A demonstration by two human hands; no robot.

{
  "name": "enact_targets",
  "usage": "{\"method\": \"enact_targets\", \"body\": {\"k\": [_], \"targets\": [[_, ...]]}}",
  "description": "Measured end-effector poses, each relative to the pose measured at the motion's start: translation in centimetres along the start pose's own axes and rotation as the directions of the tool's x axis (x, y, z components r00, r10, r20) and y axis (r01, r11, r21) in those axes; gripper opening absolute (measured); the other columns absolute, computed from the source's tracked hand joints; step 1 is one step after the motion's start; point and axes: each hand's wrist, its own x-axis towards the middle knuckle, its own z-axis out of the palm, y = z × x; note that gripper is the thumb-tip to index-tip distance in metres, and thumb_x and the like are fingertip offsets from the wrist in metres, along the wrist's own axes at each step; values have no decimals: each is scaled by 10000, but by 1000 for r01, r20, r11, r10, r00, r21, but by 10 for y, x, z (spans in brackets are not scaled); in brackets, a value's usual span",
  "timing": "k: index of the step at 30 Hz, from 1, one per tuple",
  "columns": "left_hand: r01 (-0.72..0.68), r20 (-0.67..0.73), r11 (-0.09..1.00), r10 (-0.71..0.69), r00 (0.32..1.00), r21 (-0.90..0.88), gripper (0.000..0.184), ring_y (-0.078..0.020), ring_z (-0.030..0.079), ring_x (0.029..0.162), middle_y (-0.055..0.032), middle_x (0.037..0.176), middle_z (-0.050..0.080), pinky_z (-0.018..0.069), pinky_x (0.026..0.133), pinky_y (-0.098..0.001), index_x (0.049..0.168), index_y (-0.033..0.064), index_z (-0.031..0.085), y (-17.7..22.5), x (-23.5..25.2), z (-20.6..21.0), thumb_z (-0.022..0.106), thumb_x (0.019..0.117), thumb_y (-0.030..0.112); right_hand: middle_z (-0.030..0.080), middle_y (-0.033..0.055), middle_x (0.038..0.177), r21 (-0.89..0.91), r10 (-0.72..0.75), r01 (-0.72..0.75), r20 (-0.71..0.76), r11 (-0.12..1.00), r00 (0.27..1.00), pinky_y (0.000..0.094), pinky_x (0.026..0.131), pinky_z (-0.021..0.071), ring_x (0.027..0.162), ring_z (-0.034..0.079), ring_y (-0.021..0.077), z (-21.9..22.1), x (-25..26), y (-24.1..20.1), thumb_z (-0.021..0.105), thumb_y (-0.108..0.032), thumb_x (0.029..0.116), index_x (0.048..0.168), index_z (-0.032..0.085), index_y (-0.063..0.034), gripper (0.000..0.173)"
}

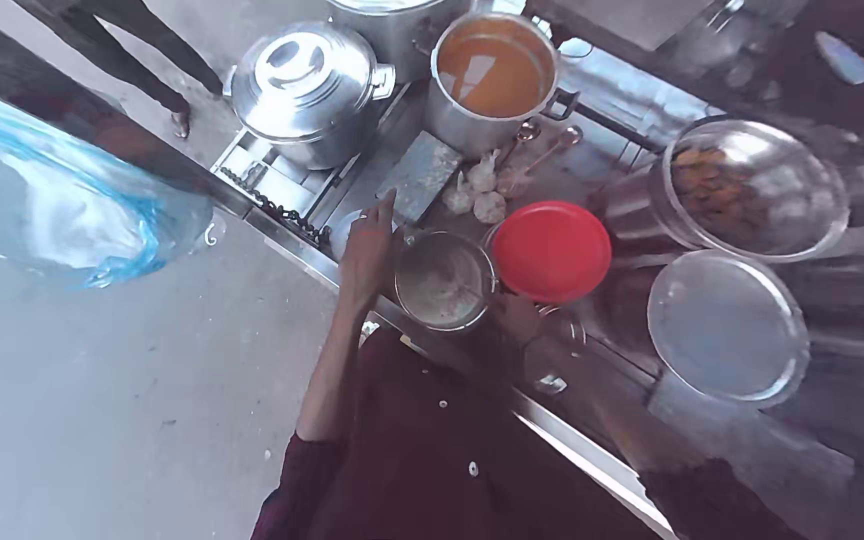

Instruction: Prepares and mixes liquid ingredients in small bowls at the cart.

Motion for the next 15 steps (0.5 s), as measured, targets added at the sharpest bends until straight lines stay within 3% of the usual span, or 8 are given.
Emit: {"method": "enact_targets", "body": {"k": [5, 7, 15], "targets": [[-19, -16, 1000, 19, 1000, 6, 603, -305, 622, 1218, -34, 1499, 548, 532, 970, -530, 1588, 213, 352, 3, -9, -2, 568, 1047, 368, 722, 158, 1219, 34, -8, 8, 15, 999, 1000, 642, 985, 514, 1137, 680, 392, 2, -4, 1, 502, -345, 1051, 1405, 641, -261, 390], [-21, -14, 1000, 21, 1000, 1, 601, -308, 622, 1218, -45, 1482, 561, 531, 971, -534, 1583, 213, 357, 3, -11, -3, 574, 1044, 365, 727, 148, 1213, 43, -6, 6, 10, 999, 1000, 645, 985, 514, 1140, 680, 382, 3, -4, -1, 523, -335, 1038, 1369, 669, -273, 367], [-14, 0, 1000, 14, 1000, -4, 623, -324, 620, 1217, -38, 1479, 561, 544, 945, -547, 1594, 236, 333, 6, -14, -7, 584, 1040, 371, 723, 155, 1216, 69, -35, 34, 3, 997, 999, 641, 990, 511, 1141, 680, 380, 4, -1, 2, 509, -314, 1037, 1359, 675, -221, 374]]}}
